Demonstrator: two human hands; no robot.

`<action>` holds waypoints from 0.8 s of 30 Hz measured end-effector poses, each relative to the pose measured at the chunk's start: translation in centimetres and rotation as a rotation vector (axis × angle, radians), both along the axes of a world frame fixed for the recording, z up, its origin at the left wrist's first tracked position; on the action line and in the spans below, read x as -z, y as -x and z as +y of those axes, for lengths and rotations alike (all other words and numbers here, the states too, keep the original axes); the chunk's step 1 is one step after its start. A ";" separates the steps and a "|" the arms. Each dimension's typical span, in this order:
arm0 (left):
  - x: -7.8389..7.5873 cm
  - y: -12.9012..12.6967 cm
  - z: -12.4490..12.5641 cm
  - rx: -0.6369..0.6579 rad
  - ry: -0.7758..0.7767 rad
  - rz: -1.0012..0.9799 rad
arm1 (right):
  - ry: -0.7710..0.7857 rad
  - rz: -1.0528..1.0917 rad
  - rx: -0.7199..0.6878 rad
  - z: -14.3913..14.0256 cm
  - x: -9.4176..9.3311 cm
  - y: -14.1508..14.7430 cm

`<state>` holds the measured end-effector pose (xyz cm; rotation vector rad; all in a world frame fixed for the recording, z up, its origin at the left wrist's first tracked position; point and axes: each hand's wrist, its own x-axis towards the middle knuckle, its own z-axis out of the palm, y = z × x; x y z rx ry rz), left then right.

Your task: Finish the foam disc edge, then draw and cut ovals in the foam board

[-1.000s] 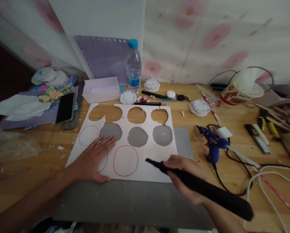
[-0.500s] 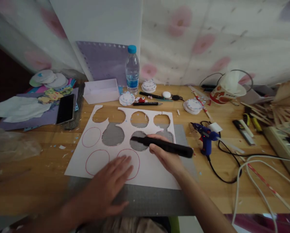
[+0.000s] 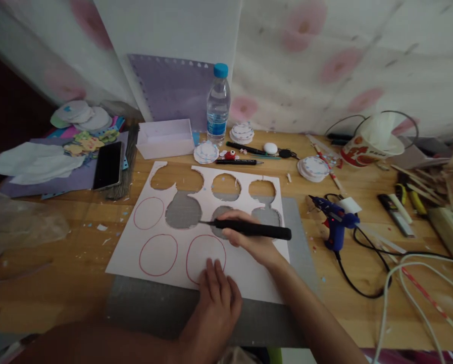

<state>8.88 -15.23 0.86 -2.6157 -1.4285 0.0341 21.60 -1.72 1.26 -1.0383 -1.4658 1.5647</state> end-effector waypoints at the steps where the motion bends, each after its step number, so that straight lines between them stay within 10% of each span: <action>1: 0.2 -0.8 -0.2 -0.028 -0.014 0.003 | -0.082 -0.069 -0.008 -0.1 0.1 0.0; 10: 0.4 -3.6 -0.7 -0.168 0.094 -0.019 | -0.554 -0.264 -0.212 0.3 -0.9 -1.4; 24: 2.7 -5.5 -1.8 -0.339 0.164 -0.101 | -0.509 -0.223 -0.508 2.5 -0.2 -2.2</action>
